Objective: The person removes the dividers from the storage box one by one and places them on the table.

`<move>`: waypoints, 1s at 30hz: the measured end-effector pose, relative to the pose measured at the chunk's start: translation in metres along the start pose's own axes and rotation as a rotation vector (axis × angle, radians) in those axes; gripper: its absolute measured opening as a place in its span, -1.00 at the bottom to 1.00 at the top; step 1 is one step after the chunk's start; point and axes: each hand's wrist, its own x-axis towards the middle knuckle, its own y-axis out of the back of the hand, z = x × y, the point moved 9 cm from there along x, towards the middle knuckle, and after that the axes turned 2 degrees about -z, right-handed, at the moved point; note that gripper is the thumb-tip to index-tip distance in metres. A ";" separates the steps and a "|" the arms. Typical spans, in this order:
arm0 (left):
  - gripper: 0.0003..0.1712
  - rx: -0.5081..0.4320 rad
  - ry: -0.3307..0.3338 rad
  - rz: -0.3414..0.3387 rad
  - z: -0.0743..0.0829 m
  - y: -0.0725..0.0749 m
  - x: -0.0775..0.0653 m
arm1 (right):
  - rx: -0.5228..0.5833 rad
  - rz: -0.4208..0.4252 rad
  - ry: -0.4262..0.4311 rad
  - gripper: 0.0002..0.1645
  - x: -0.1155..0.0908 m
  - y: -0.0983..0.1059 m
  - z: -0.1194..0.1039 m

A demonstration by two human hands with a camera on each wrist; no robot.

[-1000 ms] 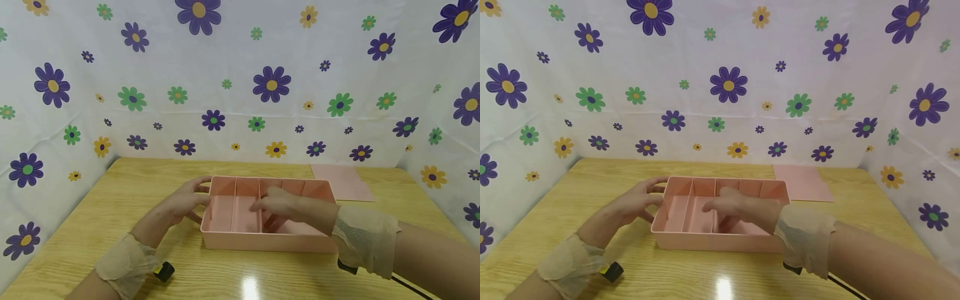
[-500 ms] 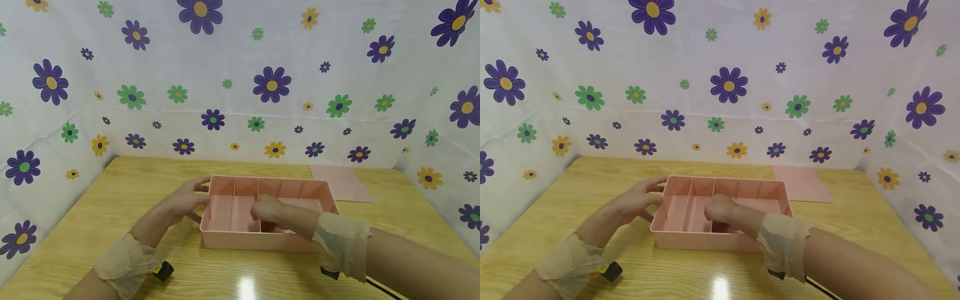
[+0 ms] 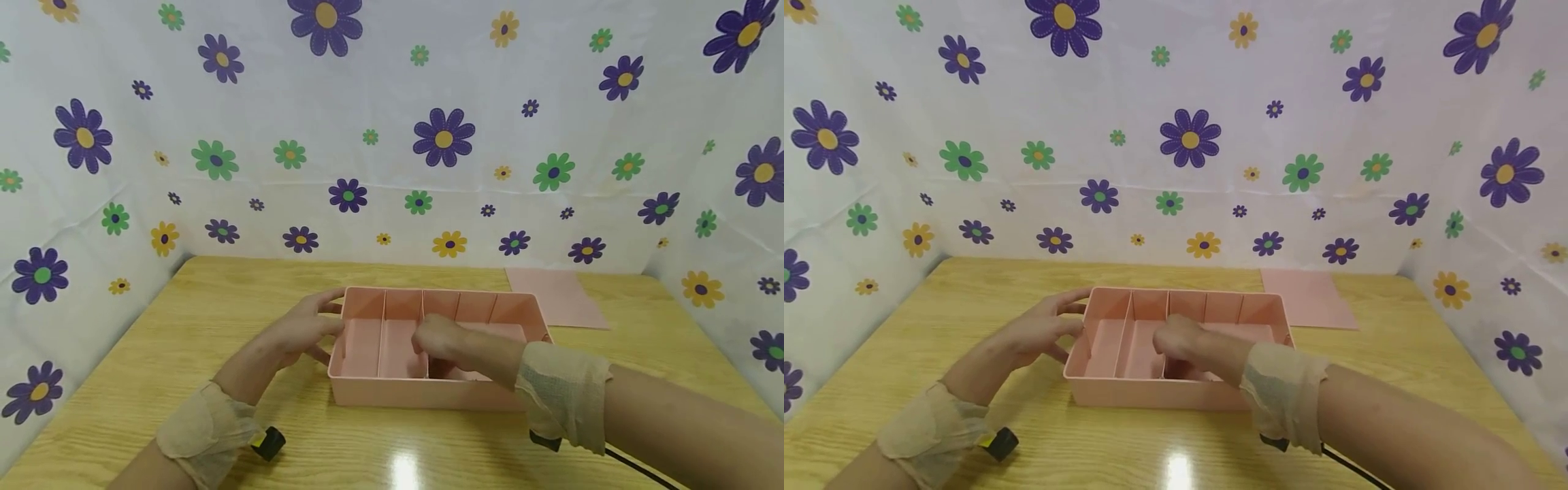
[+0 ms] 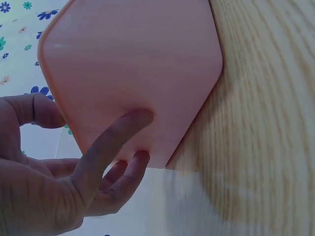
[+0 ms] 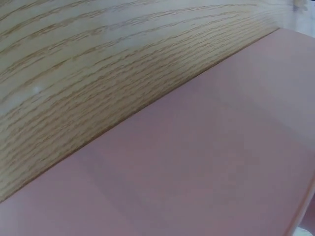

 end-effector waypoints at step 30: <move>-0.21 0.005 -0.006 -0.010 0.001 -0.002 0.000 | 0.166 -0.098 0.004 -0.62 -0.026 0.020 -0.032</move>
